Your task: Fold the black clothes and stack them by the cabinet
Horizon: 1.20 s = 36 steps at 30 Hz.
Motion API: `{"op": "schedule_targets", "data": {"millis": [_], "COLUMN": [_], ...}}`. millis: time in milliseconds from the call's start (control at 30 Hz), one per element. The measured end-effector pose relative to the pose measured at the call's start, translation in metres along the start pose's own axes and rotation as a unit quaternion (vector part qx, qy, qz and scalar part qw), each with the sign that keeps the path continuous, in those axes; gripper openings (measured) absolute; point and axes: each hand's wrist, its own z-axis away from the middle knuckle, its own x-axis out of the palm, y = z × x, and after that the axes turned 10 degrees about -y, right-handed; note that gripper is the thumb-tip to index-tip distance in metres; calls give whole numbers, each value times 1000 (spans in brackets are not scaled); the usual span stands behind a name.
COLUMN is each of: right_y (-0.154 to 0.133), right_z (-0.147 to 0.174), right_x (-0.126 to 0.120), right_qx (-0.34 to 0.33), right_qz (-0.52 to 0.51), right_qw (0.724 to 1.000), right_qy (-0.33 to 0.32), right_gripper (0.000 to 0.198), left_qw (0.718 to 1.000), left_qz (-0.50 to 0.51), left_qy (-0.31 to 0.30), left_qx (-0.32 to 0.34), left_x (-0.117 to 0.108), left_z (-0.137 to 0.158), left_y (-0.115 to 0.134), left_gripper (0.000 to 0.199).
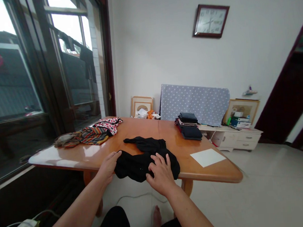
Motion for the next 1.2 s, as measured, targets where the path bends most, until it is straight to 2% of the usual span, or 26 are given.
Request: {"op": "schedule_targets", "data": {"millis": [67,133,233,333,433,500,567,633,733,800,900,967,1033,1067,1133,1200], "right_y": [1,4,7,11,19,28,37,44,47,48,53,58,63,65,67,66], "right_z": [3,2,-4,-11,-15,-18,-21,-24,-27,-27,-28,-29,-30,-30,-29,-28], "right_x": [1,3,4,5,5,3,1,-3,-7,-7,-1,6,13,16,19,20], "right_qx": [-5,19,97,163,180,190,208,216,211,208,223,235,233,228,219,219], "right_qz": [-11,-17,-10,9,-18,-94,-210,-329,-436,-450,-424,-407,-403,-406,-414,-425], "right_qw": [1000,1000,994,985,983,976,951,908,854,843,848,854,859,860,859,853], "right_qy": [-4,9,52,49,20,40,91,143,193,208,224,224,214,210,208,207], "right_gripper": [17,22,20,36,20,12,18,25,34,37,37,33,30,29,30,32], "left_qw": [1000,1000,999,997,996,996,995,995,996,997,991,964,907,877,836,808], "left_qz": [12,19,35,60,71,66,60,53,34,4,-93,-219,-359,-416,-493,-543], "left_qy": [11,14,3,-13,-15,-17,-25,-39,-48,-39,8,76,132,133,81,-1], "left_qx": [2,9,25,44,58,64,70,75,74,72,91,129,178,201,229,229], "left_x": [1,2,4,5,5,5,5,6,8,10,14,17,23,27,37,48], "left_z": [-1,-1,1,3,3,3,4,6,7,4,-2,-3,2,7,22,38], "left_y": [-3,-3,0,4,7,8,8,8,6,4,3,6,11,12,12,7], "left_gripper": [36,37,40,44,47,47,44,41,39,39,32,27,26,27,25,25]}}
